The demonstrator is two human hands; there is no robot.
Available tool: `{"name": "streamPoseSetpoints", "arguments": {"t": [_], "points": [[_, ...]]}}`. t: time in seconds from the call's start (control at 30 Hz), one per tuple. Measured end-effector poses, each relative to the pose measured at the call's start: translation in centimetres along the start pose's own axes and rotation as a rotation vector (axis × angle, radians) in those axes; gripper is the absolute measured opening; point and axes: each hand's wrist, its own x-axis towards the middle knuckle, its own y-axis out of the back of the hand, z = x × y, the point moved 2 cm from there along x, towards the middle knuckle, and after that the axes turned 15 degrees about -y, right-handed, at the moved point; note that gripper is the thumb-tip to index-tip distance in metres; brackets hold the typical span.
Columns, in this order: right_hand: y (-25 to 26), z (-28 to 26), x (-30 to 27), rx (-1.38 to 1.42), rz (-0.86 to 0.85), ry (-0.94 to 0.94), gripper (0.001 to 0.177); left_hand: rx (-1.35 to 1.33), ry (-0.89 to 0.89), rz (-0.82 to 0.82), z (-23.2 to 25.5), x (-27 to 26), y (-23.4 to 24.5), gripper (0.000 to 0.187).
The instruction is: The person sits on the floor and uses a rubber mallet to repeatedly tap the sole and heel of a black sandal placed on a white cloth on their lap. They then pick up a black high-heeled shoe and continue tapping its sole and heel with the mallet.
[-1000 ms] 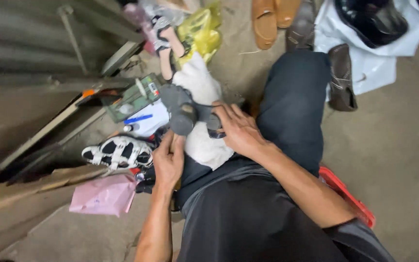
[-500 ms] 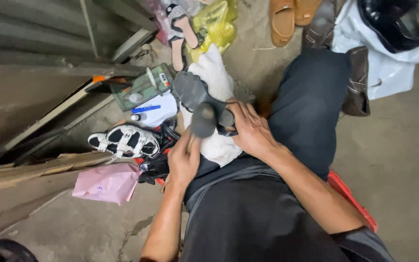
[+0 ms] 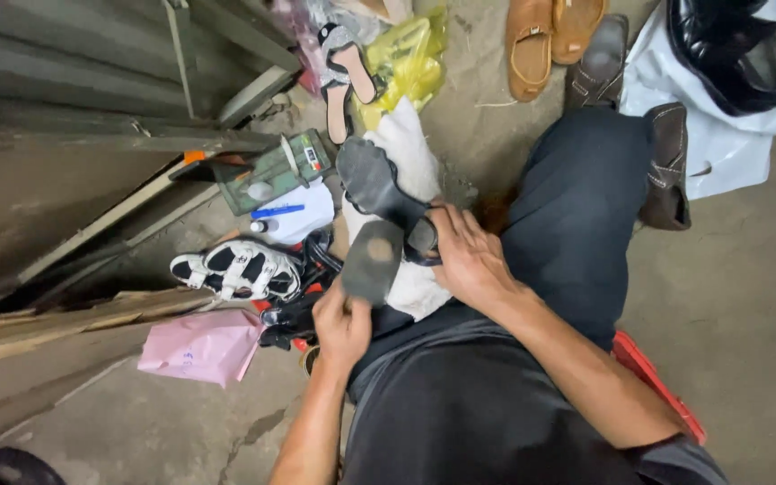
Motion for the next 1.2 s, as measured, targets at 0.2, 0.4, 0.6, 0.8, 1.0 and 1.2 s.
{"name": "streamPoseSetpoints", "arguments": {"t": [0.2,0.4,0.6,0.8,1.0,1.2], "points": [[0.6,0.1,0.9,-0.024,0.007,0.007,0.046,-0.035,0.069,-0.041,3.8,4.4,0.2,0.027],[0.8,0.3,0.6,0.019,-0.101,-0.039,0.046,0.019,0.15,-0.123,7.4,9.0,0.7,0.023],[6.0,0.4,-0.9,0.07,-0.173,-0.016,0.046,0.067,-0.046,0.101,4.7,6.5,5.7,0.009],[4.2,2.2,-1.6,0.05,-0.242,-0.044,0.054,0.0,0.417,-0.055,6.8,11.4,2.2,0.035],[6.5,1.1,-0.7,0.114,-0.29,-0.029,0.05,0.101,0.548,0.007,5.9,8.8,2.1,0.031],[5.6,2.8,-0.3,0.301,-0.083,-0.238,0.066,-0.03,0.409,-0.1,4.1,8.4,0.8,0.028]]}}
